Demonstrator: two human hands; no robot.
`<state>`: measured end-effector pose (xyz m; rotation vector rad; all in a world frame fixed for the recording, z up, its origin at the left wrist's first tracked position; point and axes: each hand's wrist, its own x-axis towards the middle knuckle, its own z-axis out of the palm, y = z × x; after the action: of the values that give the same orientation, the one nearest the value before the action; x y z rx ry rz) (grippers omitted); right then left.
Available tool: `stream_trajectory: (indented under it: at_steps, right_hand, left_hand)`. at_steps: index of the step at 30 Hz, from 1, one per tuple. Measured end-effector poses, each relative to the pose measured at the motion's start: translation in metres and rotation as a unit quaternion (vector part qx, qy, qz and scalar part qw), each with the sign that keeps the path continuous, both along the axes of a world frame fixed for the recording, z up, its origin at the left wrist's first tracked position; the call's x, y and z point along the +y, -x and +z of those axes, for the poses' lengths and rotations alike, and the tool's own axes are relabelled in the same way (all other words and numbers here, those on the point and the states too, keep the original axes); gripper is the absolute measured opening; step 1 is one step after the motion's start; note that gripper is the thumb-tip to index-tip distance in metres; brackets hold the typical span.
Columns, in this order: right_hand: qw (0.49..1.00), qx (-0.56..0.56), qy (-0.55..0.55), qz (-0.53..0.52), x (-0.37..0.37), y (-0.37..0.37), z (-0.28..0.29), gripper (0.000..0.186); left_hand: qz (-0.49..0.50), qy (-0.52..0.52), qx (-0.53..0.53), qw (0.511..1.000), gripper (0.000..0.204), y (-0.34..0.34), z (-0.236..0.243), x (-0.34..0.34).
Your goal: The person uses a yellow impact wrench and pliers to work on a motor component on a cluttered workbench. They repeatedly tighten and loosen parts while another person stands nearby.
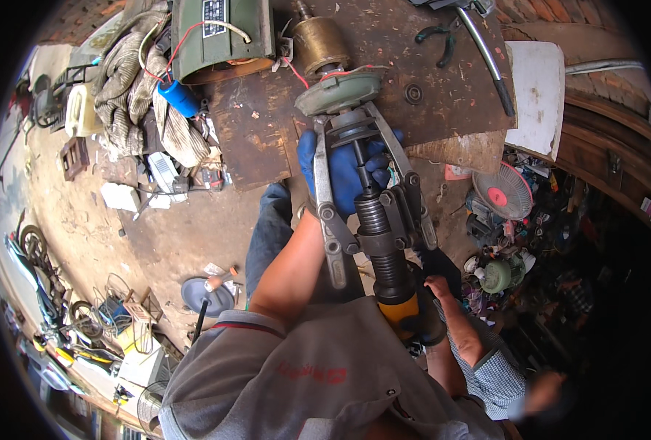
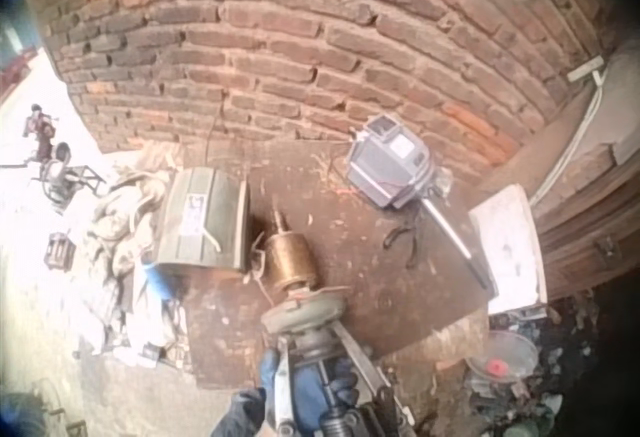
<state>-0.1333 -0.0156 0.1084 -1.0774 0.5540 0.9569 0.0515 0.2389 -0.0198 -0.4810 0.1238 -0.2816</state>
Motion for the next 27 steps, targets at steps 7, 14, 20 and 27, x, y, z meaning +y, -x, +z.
stream_trajectory:
  at_steps: [7,14,20,27]
  right_hand:
    - [0.930,0.250,-0.133,-0.234,-0.030,0.024,0.019,0.049]
    - [0.996,0.023,0.017,-0.079,-0.008,0.024,0.043,0.084]
    - [0.995,0.056,0.055,-0.066,-0.024,0.034,0.044,0.103]
    - [0.976,-0.036,0.117,-0.180,-0.005,0.063,0.050,0.087]
  left_hand:
    - [0.014,-0.058,0.040,0.997,0.094,-0.003,0.003,-0.006]
    - [0.032,-0.090,0.019,0.995,0.091,-0.007,-0.001,-0.008]
    - [0.039,-0.021,0.008,0.999,0.091,-0.001,0.002,-0.010]
    - [0.060,-0.025,-0.012,0.998,0.088,-0.002,0.003,-0.009]
